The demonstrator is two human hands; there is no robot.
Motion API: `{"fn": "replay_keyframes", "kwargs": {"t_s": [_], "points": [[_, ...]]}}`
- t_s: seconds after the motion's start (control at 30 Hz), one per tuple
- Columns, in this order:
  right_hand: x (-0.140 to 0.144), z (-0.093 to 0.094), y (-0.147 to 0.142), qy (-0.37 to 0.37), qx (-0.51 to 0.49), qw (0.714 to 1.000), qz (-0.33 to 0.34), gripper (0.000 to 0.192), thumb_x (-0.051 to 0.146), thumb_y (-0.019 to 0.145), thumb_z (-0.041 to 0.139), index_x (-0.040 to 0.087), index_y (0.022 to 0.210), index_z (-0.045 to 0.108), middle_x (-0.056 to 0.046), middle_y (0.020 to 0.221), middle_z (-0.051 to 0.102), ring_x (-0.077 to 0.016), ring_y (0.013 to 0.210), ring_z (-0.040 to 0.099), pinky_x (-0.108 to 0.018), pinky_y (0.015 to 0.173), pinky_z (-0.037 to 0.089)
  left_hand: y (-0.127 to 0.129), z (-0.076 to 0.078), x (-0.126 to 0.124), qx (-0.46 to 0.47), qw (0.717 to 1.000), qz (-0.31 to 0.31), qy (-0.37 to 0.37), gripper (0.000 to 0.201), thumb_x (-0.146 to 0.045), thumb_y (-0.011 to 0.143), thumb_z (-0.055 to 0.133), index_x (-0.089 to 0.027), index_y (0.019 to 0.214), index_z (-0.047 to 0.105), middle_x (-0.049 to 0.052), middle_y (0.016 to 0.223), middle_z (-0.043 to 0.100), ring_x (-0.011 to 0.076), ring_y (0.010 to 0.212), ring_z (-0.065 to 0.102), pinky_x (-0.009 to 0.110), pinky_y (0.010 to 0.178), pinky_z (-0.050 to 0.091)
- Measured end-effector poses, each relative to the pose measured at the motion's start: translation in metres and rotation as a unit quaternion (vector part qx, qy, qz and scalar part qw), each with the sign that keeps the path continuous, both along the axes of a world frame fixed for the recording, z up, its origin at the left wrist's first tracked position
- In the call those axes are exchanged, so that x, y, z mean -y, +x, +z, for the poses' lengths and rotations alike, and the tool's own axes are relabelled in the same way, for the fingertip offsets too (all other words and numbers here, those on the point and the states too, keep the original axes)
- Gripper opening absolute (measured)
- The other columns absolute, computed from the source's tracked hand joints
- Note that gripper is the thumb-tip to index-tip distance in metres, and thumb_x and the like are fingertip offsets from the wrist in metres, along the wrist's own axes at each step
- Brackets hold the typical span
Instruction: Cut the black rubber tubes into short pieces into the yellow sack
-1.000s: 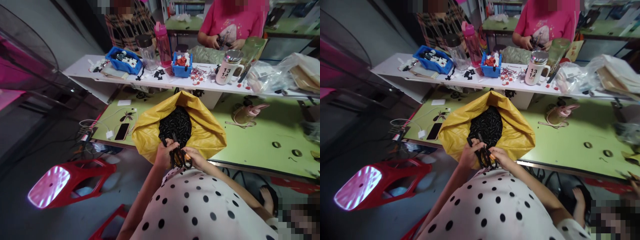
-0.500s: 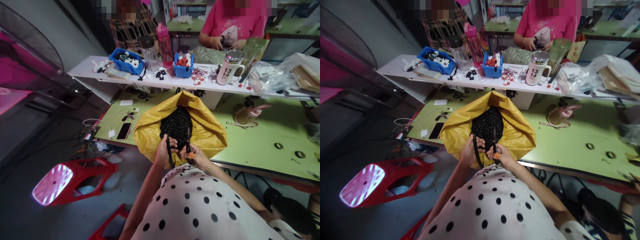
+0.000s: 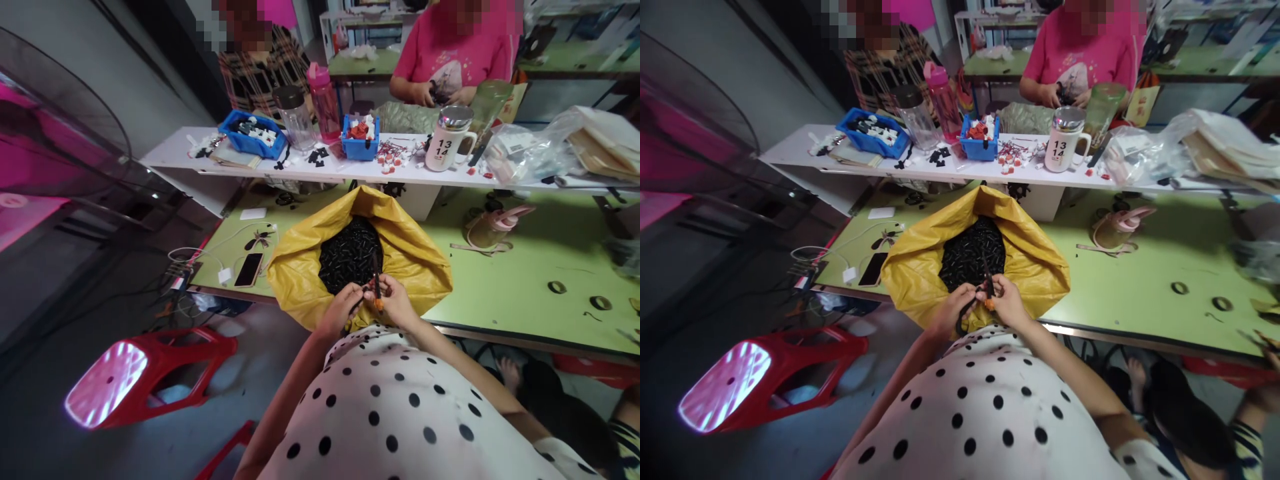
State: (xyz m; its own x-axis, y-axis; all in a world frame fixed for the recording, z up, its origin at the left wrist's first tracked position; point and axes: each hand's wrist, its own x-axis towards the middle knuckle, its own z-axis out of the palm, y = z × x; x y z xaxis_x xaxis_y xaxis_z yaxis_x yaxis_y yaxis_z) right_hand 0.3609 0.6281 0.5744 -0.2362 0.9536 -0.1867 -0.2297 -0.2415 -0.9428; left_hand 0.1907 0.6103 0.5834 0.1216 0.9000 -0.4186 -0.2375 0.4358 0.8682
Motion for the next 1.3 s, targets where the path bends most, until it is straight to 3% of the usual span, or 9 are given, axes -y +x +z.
{"fn": "replay_keyframes", "kwargs": {"t_s": [0.27, 0.43, 0.5, 0.63, 0.7, 0.93, 1.03, 1.17, 1.3], "points": [[-0.018, 0.007, 0.000, 0.019, 0.050, 0.996, -0.076, 0.052, 0.051, 0.057, 0.101, 0.022, 0.086, 0.068, -0.004, 0.085, 0.076, -0.0198, 0.081, 0.069, -0.033, 0.079, 0.057, 0.000, 0.001, -0.004, -0.018, 0.999, -0.030, 0.033, 0.043, -0.049, 0.072, 0.096, -0.018, 0.090, 0.073, 0.002, 0.069, 0.068, 0.0144, 0.063, 0.060, 0.026, 0.062, 0.046], [-0.012, -0.002, 0.000, 0.006, 0.109, 0.992, -0.057, 0.046, 0.052, 0.059, 0.098, 0.019, 0.083, 0.076, -0.002, 0.076, 0.072, -0.0171, 0.070, 0.061, -0.029, 0.067, 0.050, -0.007, -0.009, -0.009, -0.021, 0.991, 0.132, 0.028, 0.045, -0.051, 0.075, 0.093, -0.020, 0.086, 0.063, -0.007, 0.062, 0.054, 0.0066, 0.051, 0.044, 0.020, 0.049, 0.032], [-0.006, -0.007, -0.004, 0.000, 0.130, 0.991, -0.021, 0.044, 0.052, 0.060, 0.098, 0.019, 0.078, 0.075, 0.001, 0.069, 0.067, -0.0144, 0.063, 0.054, -0.027, 0.060, 0.043, -0.011, -0.012, -0.010, 0.005, 0.987, 0.161, 0.031, 0.053, -0.057, 0.072, 0.095, -0.020, 0.090, 0.062, -0.010, 0.060, 0.046, 0.0046, 0.048, 0.038, 0.018, 0.047, 0.028], [0.005, -0.017, -0.021, -0.005, 0.165, 0.986, 0.035, 0.045, 0.053, 0.060, 0.097, 0.020, 0.064, 0.067, 0.005, 0.058, 0.052, -0.0103, 0.057, 0.039, -0.026, 0.053, 0.029, -0.016, -0.012, -0.008, 0.073, 0.992, 0.099, 0.008, 0.068, -0.057, 0.061, 0.100, -0.016, 0.106, 0.069, -0.013, 0.056, 0.040, 0.0035, 0.046, 0.035, 0.017, 0.046, 0.030], [0.006, -0.021, -0.029, -0.012, 0.166, 0.984, 0.057, 0.051, 0.054, 0.059, 0.098, 0.020, 0.059, 0.061, 0.005, 0.057, 0.049, -0.0094, 0.057, 0.037, -0.026, 0.052, 0.027, -0.013, -0.009, -0.006, 0.071, 0.993, 0.096, -0.017, 0.066, -0.055, 0.057, 0.102, -0.016, 0.100, 0.069, -0.013, 0.055, 0.041, 0.0028, 0.044, 0.035, 0.017, 0.045, 0.030], [0.004, -0.020, -0.035, -0.086, -0.005, 0.995, 0.049, 0.071, 0.043, 0.051, 0.103, 0.027, 0.097, 0.051, 0.008, 0.072, 0.065, -0.0124, 0.056, 0.059, -0.025, 0.053, 0.046, 0.003, 0.000, -0.005, 0.046, 0.990, 0.126, -0.034, 0.063, -0.056, 0.055, 0.102, -0.019, 0.088, 0.064, -0.011, 0.054, 0.044, 0.0049, 0.042, 0.038, 0.020, 0.043, 0.027], [0.000, -0.015, -0.025, -0.093, -0.023, 0.994, 0.051, 0.071, 0.044, 0.057, 0.100, 0.029, 0.105, 0.050, 0.013, 0.067, 0.059, -0.0107, 0.050, 0.055, -0.024, 0.051, 0.044, -0.001, -0.001, -0.008, 0.022, 0.993, 0.119, 0.003, 0.063, -0.062, 0.061, 0.098, -0.019, 0.094, 0.067, -0.009, 0.055, 0.046, 0.0067, 0.045, 0.038, 0.022, 0.045, 0.028], [-0.009, -0.005, -0.003, -0.053, -0.014, 0.998, -0.008, 0.071, 0.042, 0.056, 0.103, 0.027, 0.105, 0.054, 0.014, 0.067, 0.053, -0.0067, 0.053, 0.046, -0.021, 0.052, 0.037, -0.011, -0.006, -0.010, 0.004, 0.991, 0.133, 0.026, 0.056, -0.070, 0.075, 0.086, -0.020, 0.091, 0.066, -0.004, 0.063, 0.055, 0.0085, 0.049, 0.044, 0.023, 0.047, 0.031], [-0.015, -0.003, 0.004, -0.062, -0.023, 0.998, -0.003, 0.073, 0.045, 0.053, 0.106, 0.026, 0.104, 0.058, 0.011, 0.072, 0.058, -0.0074, 0.059, 0.047, -0.022, 0.057, 0.040, -0.015, -0.009, -0.010, -0.037, 0.994, 0.078, 0.062, 0.048, -0.062, 0.080, 0.085, -0.019, 0.097, 0.070, -0.002, 0.071, 0.063, 0.0108, 0.060, 0.055, 0.023, 0.058, 0.044]]}}
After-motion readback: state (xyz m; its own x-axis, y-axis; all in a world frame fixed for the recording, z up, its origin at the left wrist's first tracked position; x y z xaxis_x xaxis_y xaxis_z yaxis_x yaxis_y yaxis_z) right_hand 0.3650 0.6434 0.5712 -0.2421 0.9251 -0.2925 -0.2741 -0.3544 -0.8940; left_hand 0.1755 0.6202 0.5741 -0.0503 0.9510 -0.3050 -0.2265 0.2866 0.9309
